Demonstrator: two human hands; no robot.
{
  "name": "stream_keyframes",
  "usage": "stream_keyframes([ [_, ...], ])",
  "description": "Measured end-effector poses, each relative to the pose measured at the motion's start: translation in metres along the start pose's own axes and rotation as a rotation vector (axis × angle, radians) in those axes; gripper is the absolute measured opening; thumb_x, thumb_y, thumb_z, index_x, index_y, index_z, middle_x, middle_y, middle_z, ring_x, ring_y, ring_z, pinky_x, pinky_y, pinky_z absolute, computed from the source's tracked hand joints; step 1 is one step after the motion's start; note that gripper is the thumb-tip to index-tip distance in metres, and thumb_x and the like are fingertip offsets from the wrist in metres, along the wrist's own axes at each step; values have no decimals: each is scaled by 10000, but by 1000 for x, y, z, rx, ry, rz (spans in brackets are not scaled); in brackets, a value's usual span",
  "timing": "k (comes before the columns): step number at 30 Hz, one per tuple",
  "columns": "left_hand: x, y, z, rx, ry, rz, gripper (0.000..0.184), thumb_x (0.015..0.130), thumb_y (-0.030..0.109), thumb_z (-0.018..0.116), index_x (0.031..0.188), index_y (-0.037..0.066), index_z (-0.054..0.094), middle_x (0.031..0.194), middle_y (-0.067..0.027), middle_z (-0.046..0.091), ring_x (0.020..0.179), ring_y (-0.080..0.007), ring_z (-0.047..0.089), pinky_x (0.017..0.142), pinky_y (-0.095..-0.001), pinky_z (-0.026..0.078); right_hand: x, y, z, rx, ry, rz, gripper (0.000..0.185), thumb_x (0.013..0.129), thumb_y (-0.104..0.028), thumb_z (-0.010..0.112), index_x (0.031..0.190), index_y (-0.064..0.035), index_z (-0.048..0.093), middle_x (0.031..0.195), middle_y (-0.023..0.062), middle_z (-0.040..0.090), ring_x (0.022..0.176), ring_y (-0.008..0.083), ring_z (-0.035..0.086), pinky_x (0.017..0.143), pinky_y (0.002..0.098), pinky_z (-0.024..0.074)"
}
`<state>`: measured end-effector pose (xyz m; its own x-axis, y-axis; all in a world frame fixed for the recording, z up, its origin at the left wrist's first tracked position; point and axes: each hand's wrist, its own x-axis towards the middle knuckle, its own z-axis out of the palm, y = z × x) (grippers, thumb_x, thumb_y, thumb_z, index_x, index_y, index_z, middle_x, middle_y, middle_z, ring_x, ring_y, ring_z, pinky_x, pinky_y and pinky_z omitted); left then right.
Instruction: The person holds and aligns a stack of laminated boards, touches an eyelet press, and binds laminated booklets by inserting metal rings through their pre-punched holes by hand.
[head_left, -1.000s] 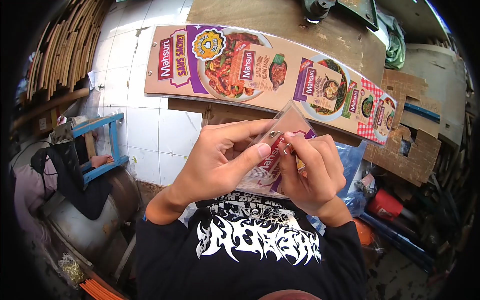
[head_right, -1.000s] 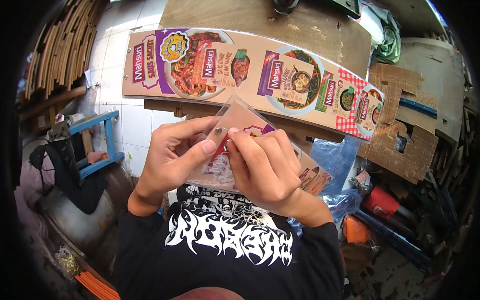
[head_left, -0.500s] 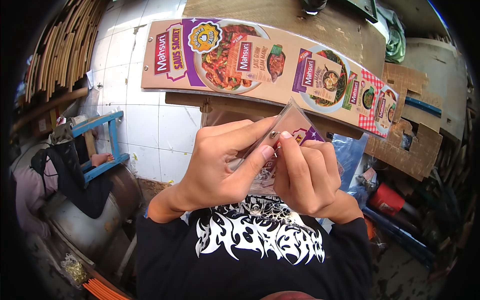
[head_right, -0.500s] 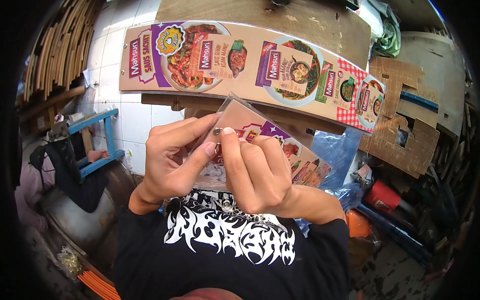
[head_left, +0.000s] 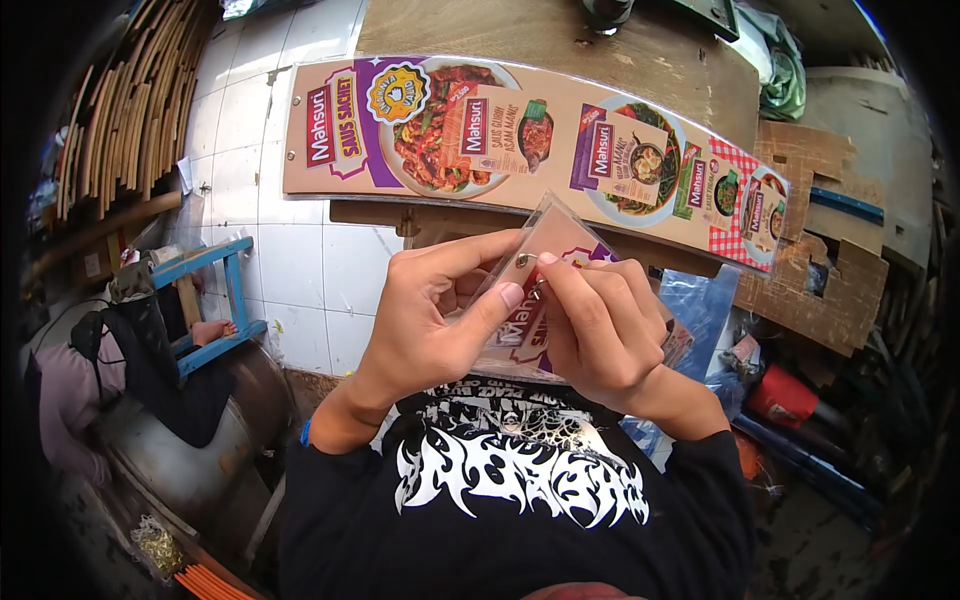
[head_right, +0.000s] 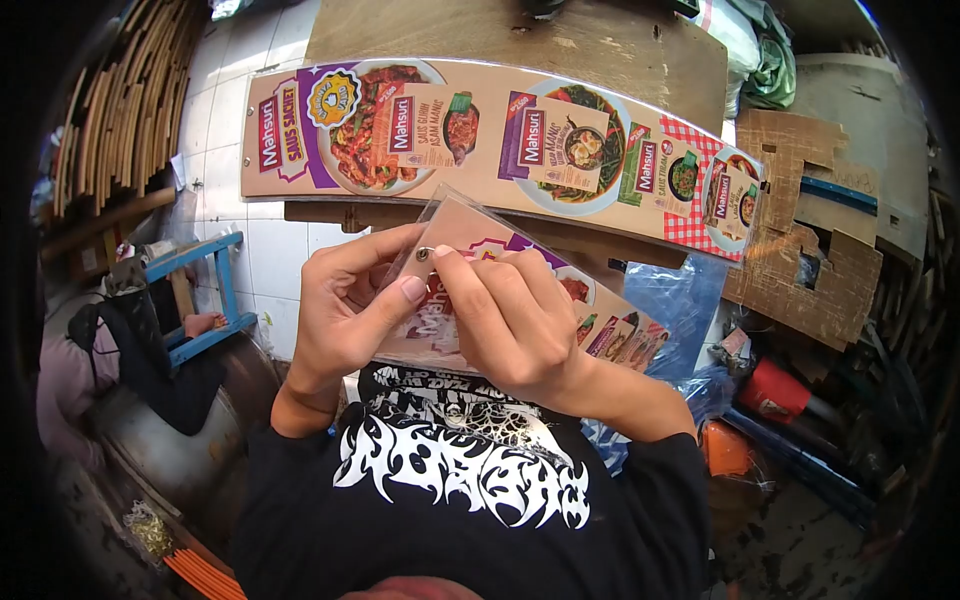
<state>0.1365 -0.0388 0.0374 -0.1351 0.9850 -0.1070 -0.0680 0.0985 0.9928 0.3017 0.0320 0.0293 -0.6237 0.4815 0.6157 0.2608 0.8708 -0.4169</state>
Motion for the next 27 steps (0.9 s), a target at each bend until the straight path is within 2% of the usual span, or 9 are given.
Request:
stream_keyframes([
  [3, 1, 6, -2, -236, -15, -146, 330, 864, -31, 568, 1176, -132, 539, 1003, -170, 663, 907, -163, 650, 783, -270, 533, -2, 1, -7, 19, 170, 42, 351, 648, 134, 668, 991, 65, 640, 799, 109, 612, 640, 219, 557, 548, 306, 457],
  [7, -2, -1, -9, -273, -8, -175, 265, 873, -29, 584, 1119, -122, 549, 1028, -165, 652, 922, -167, 645, 816, -273, 533, -9, 19, -28, 1, 78, 283, 299, 720, 95, 697, 1004, 37, 625, 856, 107, 635, 698, 197, 597, 642, 289, 487],
  [9, -4, -1, -12, -262, -12, -182, 241, 868, -29, 596, 1090, -114, 562, 1017, -160, 655, 914, -156, 644, 812, -267, 533, -20, 31, -32, 496, -52, 690, 253, 786, 55, 686, 1029, 44, 613, 902, 113, 645, 764, 156, 620, 693, 271, 502],
  [13, -4, -4, -20, -140, -68, -140, 186, 856, -28, 618, 1023, -104, 592, 924, -131, 674, 876, -120, 636, 787, -249, 531, -28, 31, -54, 1065, 22, 1015, 177, 857, 2, 656, 1021, 57, 616, 957, 91, 647, 810, 118, 621, 748, 242, 499],
  [18, 3, -5, -26, -148, -120, -72, 130, 812, -60, 648, 940, -71, 632, 860, -122, 695, 857, -127, 656, 765, -256, 535, -24, 33, -88, 968, -380, 777, 130, 795, -34, 719, 912, 7, 677, 853, 100, 671, 754, 134, 638, 693, 265, 502],
  [21, 15, -9, -29, -118, -369, 331, 220, 705, -132, 658, 879, 3, 667, 901, -131, 716, 915, -253, 689, 806, -341, 530, -5, 31, -100, 1212, -576, 414, 91, 781, -50, 735, 847, 1, 698, 768, 113, 681, 664, 190, 667, 587, 268, 501],
  [23, 17, -12, -28, -53, -382, 466, 50, 810, 61, 681, 812, 97, 646, 817, -89, 717, 811, -254, 688, 834, -401, 470, -2, 29, -94, 1551, -706, 373, 117, 770, -47, 741, 861, 13, 700, 761, 119, 681, 628, 185, 664, 542, 254, 486],
  [24, 18, -14, -27, -64, -383, 489, 51, 820, 78, 677, 793, 105, 643, 797, -78, 714, 792, -232, 676, 842, -387, 447, -5, 21, -84, 1558, -711, 371, 117, 770, -47, 741, 861, 13, 700, 761, 119, 681, 628, 185, 664, 542, 254, 486],
  [27, 18, -22, -24, -202, -409, 521, 65, 831, 123, 679, 776, 117, 646, 761, -59, 703, 721, -195, 636, 808, -352, 408, -13, -13, -39, 1358, -187, 470, 165, 751, -6, 735, 908, 21, 691, 781, 123, 680, 589, 142, 626, 521, 233, 454],
])
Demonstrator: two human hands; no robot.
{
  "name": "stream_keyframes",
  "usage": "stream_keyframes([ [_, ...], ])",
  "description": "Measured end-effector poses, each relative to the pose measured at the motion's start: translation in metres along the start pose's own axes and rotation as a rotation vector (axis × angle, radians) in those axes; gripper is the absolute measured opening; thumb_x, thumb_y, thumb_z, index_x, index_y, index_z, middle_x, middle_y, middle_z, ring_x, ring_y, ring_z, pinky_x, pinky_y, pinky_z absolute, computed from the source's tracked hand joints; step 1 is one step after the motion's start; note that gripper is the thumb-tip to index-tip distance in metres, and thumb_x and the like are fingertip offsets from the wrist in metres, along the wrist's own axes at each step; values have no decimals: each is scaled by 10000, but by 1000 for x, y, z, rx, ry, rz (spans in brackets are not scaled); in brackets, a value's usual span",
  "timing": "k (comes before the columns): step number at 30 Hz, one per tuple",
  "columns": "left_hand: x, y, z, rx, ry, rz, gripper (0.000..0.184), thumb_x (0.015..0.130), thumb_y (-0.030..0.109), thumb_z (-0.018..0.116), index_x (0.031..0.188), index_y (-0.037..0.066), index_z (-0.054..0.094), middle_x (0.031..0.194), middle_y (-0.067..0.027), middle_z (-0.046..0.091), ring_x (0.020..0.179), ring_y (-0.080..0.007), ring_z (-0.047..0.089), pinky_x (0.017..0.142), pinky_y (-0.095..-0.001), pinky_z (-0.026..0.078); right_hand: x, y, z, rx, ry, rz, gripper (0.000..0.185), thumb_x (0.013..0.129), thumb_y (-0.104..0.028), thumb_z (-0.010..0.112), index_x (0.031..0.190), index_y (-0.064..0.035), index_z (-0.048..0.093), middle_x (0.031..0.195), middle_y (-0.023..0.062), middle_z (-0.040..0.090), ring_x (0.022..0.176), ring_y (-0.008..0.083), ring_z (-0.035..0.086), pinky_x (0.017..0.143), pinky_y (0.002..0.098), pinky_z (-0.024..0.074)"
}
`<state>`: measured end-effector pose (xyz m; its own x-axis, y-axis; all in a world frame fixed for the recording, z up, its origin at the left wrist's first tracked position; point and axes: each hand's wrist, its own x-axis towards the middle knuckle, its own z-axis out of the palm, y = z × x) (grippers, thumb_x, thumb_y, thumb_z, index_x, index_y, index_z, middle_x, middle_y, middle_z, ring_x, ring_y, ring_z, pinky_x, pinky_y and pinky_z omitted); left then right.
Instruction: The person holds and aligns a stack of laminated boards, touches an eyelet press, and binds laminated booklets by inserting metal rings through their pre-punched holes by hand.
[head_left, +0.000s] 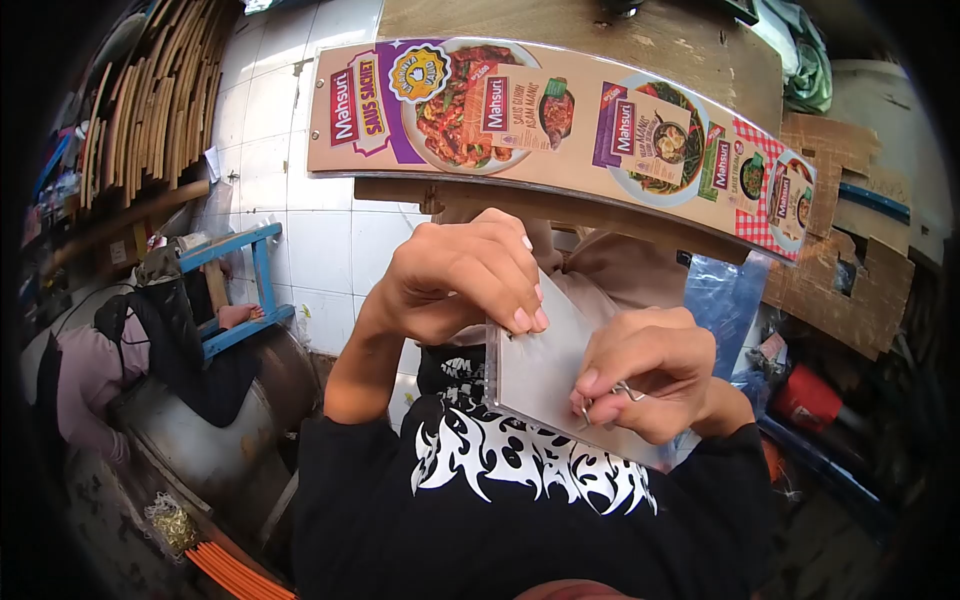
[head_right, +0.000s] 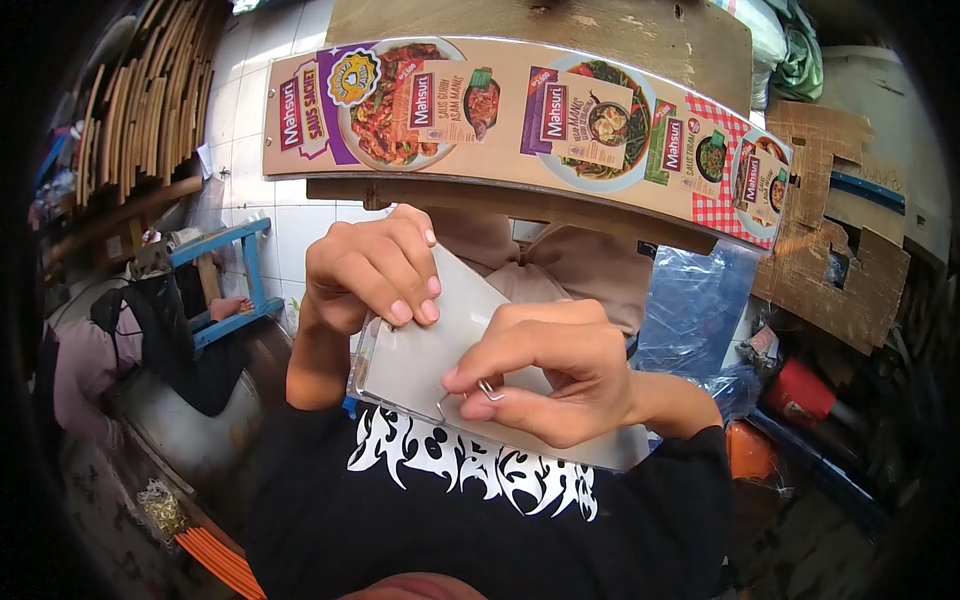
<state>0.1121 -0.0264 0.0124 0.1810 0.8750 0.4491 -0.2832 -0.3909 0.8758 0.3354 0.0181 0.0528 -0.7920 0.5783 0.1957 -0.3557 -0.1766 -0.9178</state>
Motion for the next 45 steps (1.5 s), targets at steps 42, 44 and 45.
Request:
stream_keyframes([
  [42, -8, -9, 14, -210, 43, 184, 546, 791, 292, 758, 1154, -21, 497, 733, -66, 656, 686, -144, 574, 693, -305, 391, 1, 7, 55, -831, 363, -195, 300, 721, 86, 705, 995, -21, 646, 739, 42, 641, 567, 139, 609, 499, 238, 485],
  [44, -7, -10, 14, -211, 39, 187, 578, 795, 289, 753, 1180, -39, 474, 737, -76, 655, 680, -144, 569, 684, -298, 397, 2, 7, 54, -833, 381, -194, 303, 719, 88, 705, 994, -27, 647, 737, 42, 642, 574, 140, 611, 502, 239, 486],
  [45, -6, -10, 14, -209, 36, 188, 609, 800, 286, 749, 1207, -56, 451, 742, -86, 654, 674, -143, 565, 674, -291, 403, 3, 8, 53, -853, 387, -224, 317, 716, 97, 697, 999, -33, 638, 748, 48, 644, 568, 145, 603, 501, 240, 482],
])
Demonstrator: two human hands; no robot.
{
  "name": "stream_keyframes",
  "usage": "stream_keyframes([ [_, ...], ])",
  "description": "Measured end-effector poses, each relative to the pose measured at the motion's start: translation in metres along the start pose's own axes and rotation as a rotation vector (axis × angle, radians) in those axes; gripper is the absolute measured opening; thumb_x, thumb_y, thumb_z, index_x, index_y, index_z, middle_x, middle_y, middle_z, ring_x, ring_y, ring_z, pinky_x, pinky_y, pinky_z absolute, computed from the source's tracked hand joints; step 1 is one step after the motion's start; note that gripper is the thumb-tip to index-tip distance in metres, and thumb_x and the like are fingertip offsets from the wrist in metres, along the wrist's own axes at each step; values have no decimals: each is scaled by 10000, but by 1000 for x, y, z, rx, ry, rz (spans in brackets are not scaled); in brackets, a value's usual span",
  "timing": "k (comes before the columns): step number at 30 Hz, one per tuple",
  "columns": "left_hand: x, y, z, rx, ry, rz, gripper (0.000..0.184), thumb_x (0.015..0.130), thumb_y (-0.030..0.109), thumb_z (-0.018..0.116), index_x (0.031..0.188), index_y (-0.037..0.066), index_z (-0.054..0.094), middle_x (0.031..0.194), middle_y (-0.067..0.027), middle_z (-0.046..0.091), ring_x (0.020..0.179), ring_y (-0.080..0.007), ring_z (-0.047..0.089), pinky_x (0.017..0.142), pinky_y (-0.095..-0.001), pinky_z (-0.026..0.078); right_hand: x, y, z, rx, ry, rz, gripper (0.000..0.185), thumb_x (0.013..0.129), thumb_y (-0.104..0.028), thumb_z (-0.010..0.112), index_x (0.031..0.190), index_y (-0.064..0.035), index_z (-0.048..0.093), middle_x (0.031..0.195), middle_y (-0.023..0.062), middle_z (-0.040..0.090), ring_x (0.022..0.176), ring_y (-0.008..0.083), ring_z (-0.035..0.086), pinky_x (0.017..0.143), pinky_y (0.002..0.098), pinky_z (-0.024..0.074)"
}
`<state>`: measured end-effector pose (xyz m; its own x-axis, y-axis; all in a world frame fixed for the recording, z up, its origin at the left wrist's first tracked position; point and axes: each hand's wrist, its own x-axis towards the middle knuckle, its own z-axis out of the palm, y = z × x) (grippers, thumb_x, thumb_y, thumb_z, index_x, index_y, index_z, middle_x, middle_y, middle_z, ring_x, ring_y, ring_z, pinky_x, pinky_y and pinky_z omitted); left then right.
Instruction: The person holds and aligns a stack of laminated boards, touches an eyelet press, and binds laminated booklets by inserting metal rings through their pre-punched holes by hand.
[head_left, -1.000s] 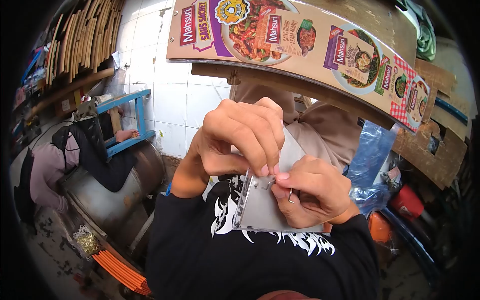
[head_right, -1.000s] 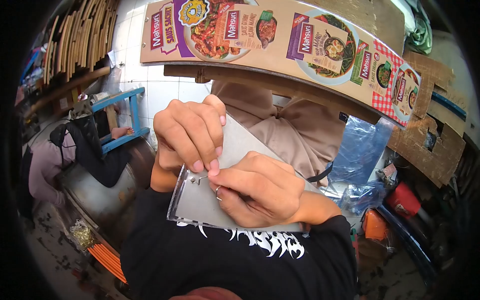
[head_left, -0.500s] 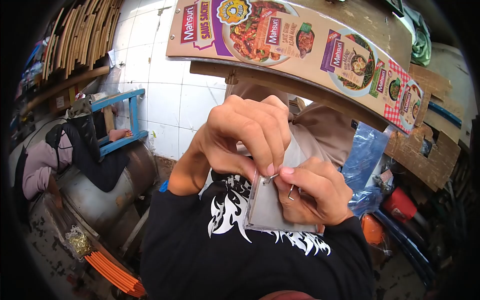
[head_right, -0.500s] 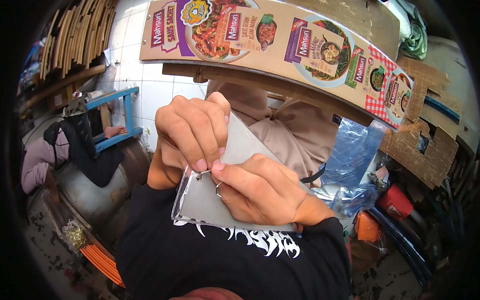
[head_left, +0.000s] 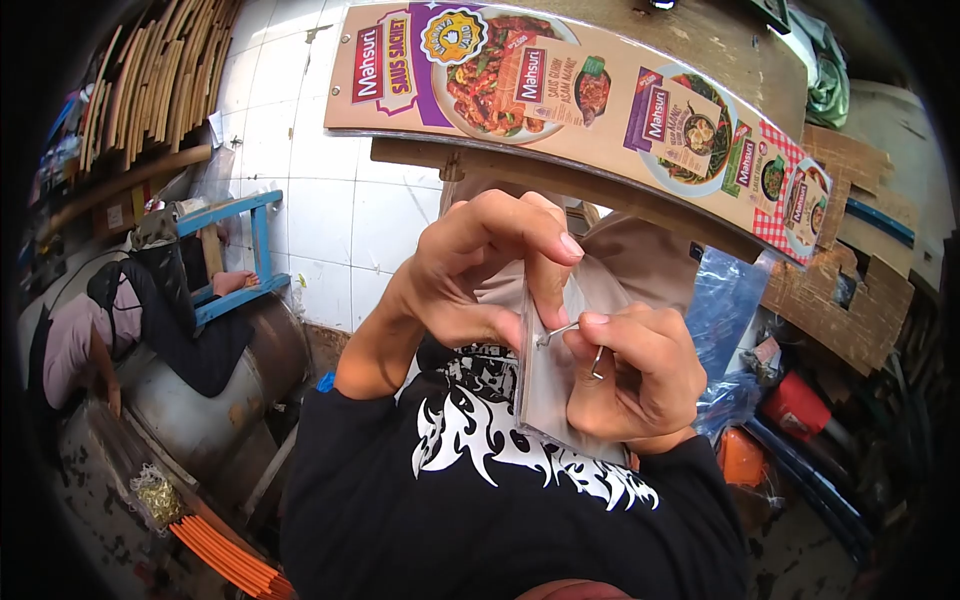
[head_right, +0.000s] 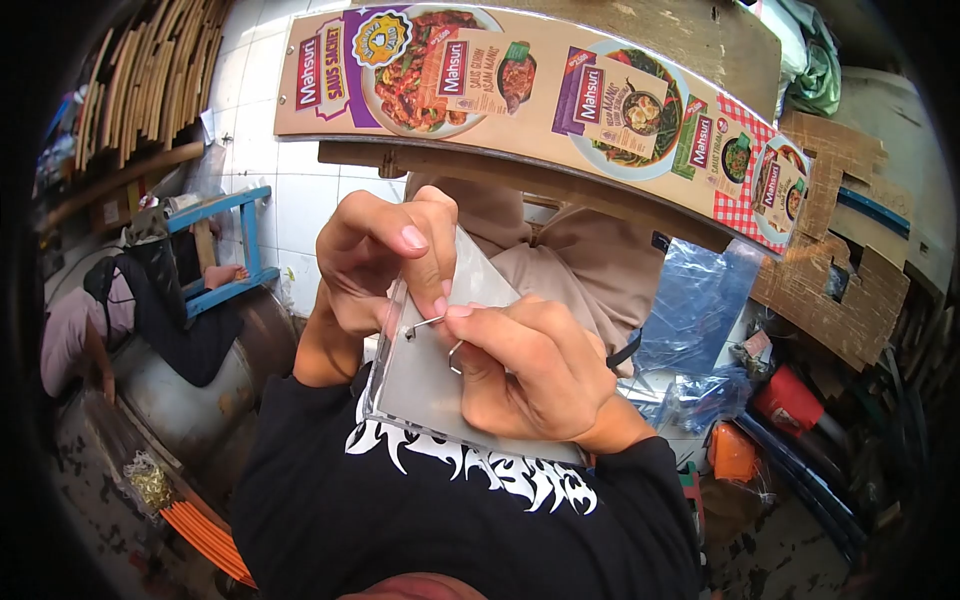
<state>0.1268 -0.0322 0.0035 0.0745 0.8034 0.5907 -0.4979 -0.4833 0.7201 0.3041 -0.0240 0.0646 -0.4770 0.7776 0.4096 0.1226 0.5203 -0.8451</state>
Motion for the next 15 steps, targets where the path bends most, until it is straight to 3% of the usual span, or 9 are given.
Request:
stream_keyframes([
  [2, -2, 5, 0, -24, -3, 8, 615, 802, 282, 747, 1210, -68, 447, 746, -90, 656, 670, -147, 562, 667, -285, 409, -11, 8, -4, 9, 91, 48, 279, 768, 99, 667, 1011, -19, 595, 806, 79, 629, 558, 134, 576, 489, 236, 466],
  [4, -8, 8, -3, -59, 21, -5, 613, 802, 278, 747, 1201, -83, 452, 750, -97, 662, 667, -155, 562, 663, -285, 418, -3, 18, -11, 198, 578, 285, 208, 833, 64, 642, 1019, 14, 561, 846, 108, 598, 570, 105, 558, 480, 222, 447],
  [7, -13, 11, -7, -82, 106, -62, 567, 798, 284, 750, 1156, -78, 501, 754, -95, 670, 673, -163, 571, 665, -298, 423, -8, 15, -6, 242, 473, 190, 177, 870, 25, 628, 1028, 40, 550, 853, 120, 572, 601, 91, 559, 490, 207, 446],
  [9, -6, 12, -18, 60, -81, -31, 419, 794, 285, 751, 1026, -29, 600, 786, -77, 684, 694, -182, 592, 680, -323, 427, -8, 14, -3, 276, 334, 265, 201, 840, 38, 661, 1021, 50, 573, 833, 125, 588, 602, 96, 567, 503, 202, 444],
  [15, 0, 21, -23, 56, -134, -128, 236, 795, 242, 749, 876, 52, 636, 787, -75, 690, 713, -213, 612, 721, -359, 405, -7, 9, 4, 291, 46, 219, 238, 756, 58, 729, 976, 39, 640, 765, 104, 637, 591, 105, 568, 514, 203, 436],
])
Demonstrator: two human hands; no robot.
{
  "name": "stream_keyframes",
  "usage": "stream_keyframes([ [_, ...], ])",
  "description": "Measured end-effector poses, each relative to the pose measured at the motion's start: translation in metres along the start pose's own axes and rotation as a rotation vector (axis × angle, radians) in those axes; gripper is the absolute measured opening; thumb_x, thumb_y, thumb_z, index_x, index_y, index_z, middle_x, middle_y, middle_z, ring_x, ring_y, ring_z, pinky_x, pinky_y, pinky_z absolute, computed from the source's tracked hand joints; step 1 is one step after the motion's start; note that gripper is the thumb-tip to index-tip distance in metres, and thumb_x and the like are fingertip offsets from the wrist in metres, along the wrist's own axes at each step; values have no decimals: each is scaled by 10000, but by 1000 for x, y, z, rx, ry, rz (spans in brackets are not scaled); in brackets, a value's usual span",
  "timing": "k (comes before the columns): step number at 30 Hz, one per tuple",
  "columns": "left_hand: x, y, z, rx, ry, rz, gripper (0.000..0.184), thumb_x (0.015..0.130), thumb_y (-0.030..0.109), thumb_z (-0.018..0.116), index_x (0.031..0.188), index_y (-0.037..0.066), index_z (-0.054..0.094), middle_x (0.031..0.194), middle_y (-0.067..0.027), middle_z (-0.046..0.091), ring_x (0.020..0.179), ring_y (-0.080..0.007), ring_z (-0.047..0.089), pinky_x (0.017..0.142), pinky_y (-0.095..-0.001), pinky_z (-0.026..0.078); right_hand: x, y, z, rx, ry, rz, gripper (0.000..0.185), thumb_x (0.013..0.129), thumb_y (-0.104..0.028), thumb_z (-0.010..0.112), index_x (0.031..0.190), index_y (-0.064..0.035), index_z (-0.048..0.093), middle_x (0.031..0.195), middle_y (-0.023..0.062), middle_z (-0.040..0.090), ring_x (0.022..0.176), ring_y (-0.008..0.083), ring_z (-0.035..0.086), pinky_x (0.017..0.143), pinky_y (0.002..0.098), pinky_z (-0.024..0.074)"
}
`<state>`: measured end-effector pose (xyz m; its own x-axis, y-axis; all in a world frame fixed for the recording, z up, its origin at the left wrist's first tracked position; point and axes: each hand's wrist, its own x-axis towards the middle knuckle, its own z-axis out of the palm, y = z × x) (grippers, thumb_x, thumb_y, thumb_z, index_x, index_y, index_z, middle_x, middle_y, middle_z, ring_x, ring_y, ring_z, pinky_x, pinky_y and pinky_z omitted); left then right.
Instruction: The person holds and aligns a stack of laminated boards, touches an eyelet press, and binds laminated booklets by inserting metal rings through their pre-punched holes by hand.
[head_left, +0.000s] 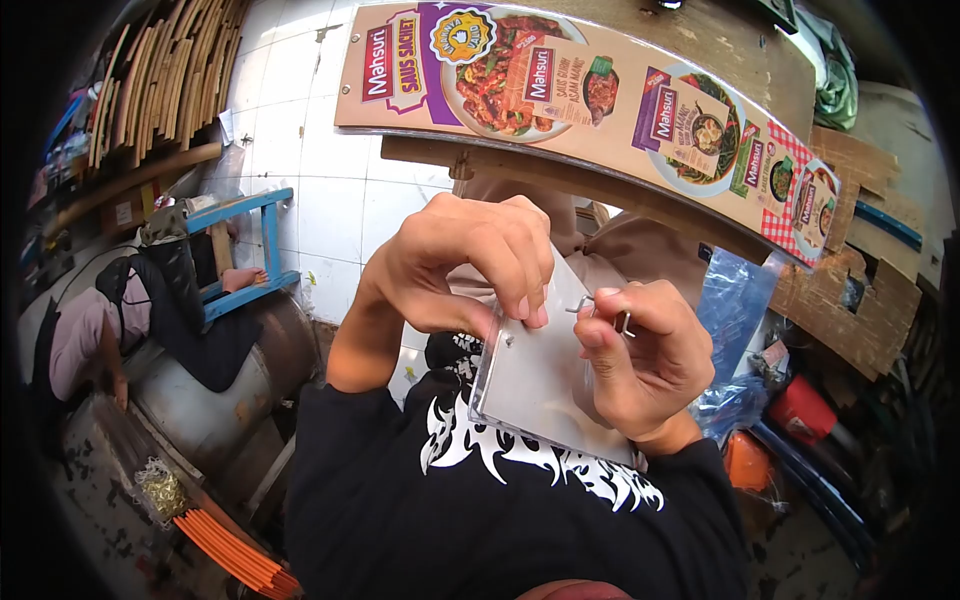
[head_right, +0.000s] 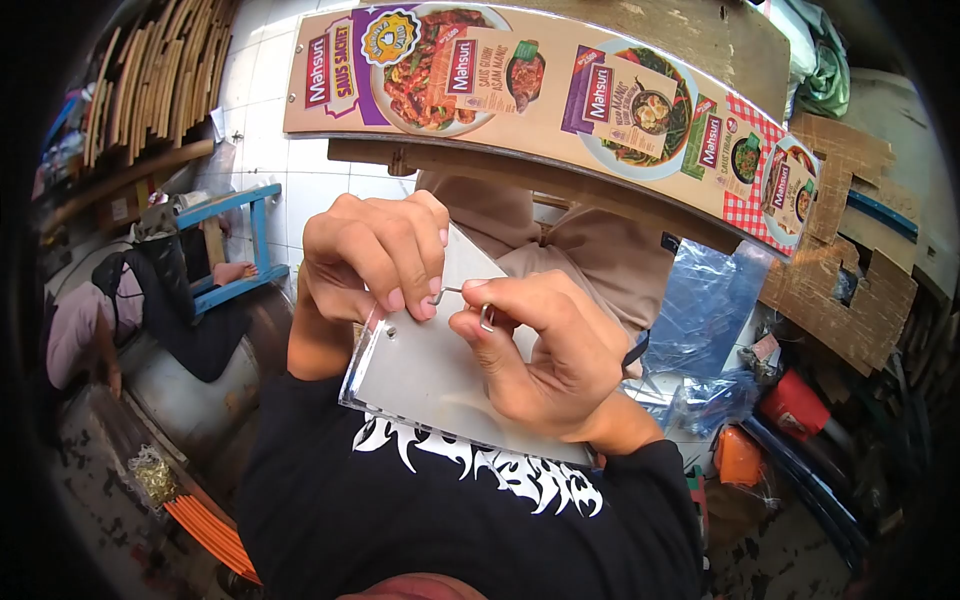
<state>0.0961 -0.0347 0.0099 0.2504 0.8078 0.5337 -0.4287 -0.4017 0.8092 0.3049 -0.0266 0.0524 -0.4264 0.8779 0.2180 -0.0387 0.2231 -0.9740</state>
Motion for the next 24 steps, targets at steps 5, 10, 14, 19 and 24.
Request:
stream_keyframes([
  [5, 6, 1, -4, -1, -90, 22, 166, 802, 209, 737, 814, 77, 637, 788, -101, 687, 730, -226, 615, 744, -392, 382, 6, -3, 4, -26, -100, -122, 256, 730, 57, 738, 971, 23, 660, 723, 82, 644, 546, 112, 569, 469, 212, 429],
  [10, 7, 3, -2, -14, -81, -7, 136, 797, 186, 736, 793, 77, 654, 800, -105, 685, 733, -228, 610, 726, -394, 382, 4, -1, 5, -44, -129, -109, 243, 721, 61, 734, 951, 16, 671, 744, 92, 666, 508, 118, 561, 446, 222, 429],
  [14, 9, 2, -5, 13, -128, 29, 125, 793, 180, 736, 818, 79, 666, 805, -104, 684, 732, -226, 606, 705, -389, 378, 4, -2, 5, -34, -119, -94, 243, 721, 69, 728, 952, 16, 670, 759, 96, 674, 510, 116, 559, 448, 219, 429],
  [19, 9, 2, -5, 8, -132, 35, 121, 789, 180, 734, 812, 80, 670, 807, -102, 684, 730, -223, 601, 689, -380, 373, 6, -4, 5, -34, -111, -94, 231, 721, 73, 723, 939, 19, 671, 750, 91, 669, 515, 112, 561, 451, 217, 431],
  [24, 9, 2, -4, 12, -119, 33, 119, 790, 182, 733, 799, 82, 668, 800, -100, 684, 721, -219, 604, 689, -376, 373, 2, -1, 5, -38, -122, -101, 231, 717, 69, 730, 934, 19, 671, 731, 89, 660, 512, 113, 571, 436, 218, 426],
])
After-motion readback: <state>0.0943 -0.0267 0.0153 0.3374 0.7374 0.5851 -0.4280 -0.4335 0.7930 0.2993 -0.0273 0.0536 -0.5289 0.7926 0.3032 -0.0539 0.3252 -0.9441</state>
